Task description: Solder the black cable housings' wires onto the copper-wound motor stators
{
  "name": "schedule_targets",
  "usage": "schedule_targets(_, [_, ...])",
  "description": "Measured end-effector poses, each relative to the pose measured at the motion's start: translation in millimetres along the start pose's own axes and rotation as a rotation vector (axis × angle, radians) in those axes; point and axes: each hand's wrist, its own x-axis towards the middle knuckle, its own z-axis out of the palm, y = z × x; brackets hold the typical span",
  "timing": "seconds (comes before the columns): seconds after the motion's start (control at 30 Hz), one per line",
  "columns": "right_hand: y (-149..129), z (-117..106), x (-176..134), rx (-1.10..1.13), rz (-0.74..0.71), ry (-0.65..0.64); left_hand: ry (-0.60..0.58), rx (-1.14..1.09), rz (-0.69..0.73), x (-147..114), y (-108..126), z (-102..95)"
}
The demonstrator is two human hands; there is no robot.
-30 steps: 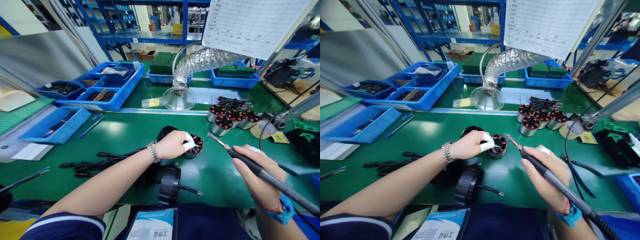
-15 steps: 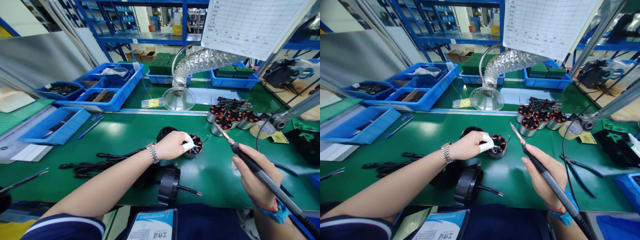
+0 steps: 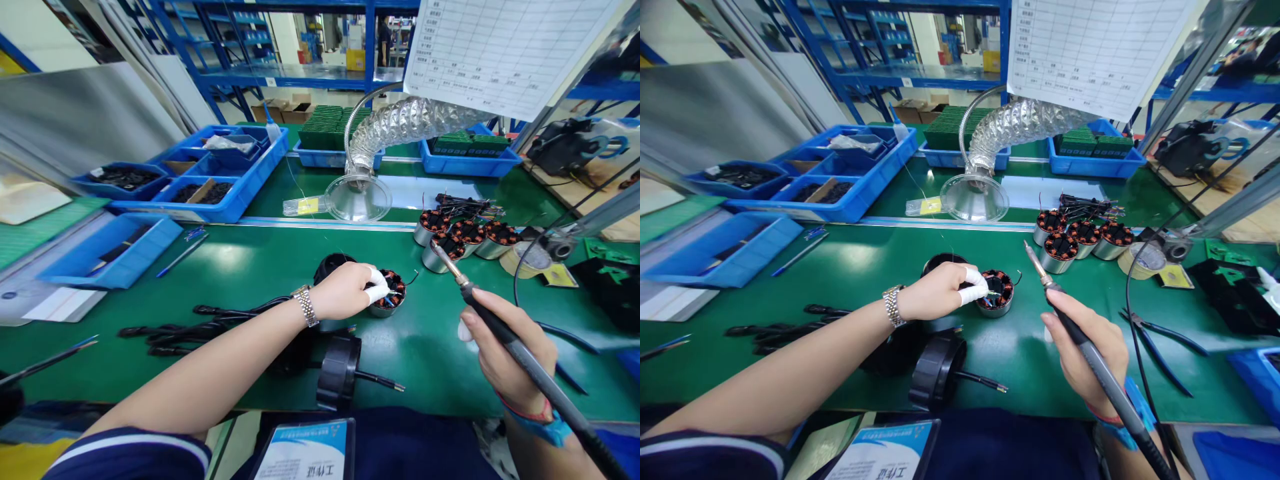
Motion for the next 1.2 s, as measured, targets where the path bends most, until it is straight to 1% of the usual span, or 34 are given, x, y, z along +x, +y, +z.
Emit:
schedule_targets(0.13, [0.2, 2.6, 1.8, 0.055, -0.008, 0.012, 0.031, 0.062, 0.008, 0.6, -0.4, 3.5])
schedule_targets(0.23, [11.1, 13.0, 9.2, 0.027, -0.045, 0.023, 0.136, 0.156, -0.044, 2.6, -3.2, 10.2])
schedule_targets(0.3, [24.1, 25.4, 16.1, 0.016, -0.068, 0.001, 0.198, 0.150, -0.091, 4.0, -6.0, 12.5])
schedule_targets(0.37, [37.6, 39.9, 22.5, 0.077, -0.047, -0.064, 0.204, 0.050, -0.128, 4.4, -8.7, 11.1])
schedule_targets(0.43, [47.0, 53.1, 27.0, 0.176, 0.000, -0.139, 0.172, -0.114, -0.161, 3.6, -11.1, 6.9])
schedule_targets(0.5, [50.5, 62.7, 29.7, 0.234, 0.026, -0.182, 0.143, -0.301, -0.182, 1.8, -12.9, 2.7])
schedule_targets(0.57, [49.5, 68.4, 31.7, 0.245, 0.025, -0.201, 0.142, -0.478, -0.190, -0.3, -14.0, 0.6])
schedule_targets(0.67, [43.9, 71.0, 34.9, 0.247, 0.003, -0.237, 0.150, -0.663, -0.197, -3.6, -14.0, 0.5])
schedule_targets(0.77, [36.5, 69.1, 36.3, 0.254, -0.035, -0.300, 0.125, -0.748, -0.196, -7.5, -12.9, -0.9])
schedule_targets(0.87, [28.2, 65.3, 33.2, 0.273, -0.067, -0.372, 0.097, -0.778, -0.179, -11.9, -13.3, -5.8])
schedule_targets(0.97, [20.4, 61.7, 29.0, 0.331, -0.072, -0.481, 0.079, -0.744, -0.151, -15.4, -16.2, -10.2])
schedule_targets(1.07, [13.5, 59.2, 29.2, 0.351, -0.073, -0.557, 0.060, -0.753, -0.152, -16.8, -20.2, -10.2])
schedule_targets(1.13, [8.7, 58.8, 32.2, 0.319, -0.097, -0.557, 0.042, -0.805, -0.151, -16.9, -22.5, -8.3])
schedule_targets(1.2, [3.8, 60.3, 36.1, 0.281, -0.125, -0.497, 0.032, -0.845, -0.137, -17.0, -23.7, -6.4])
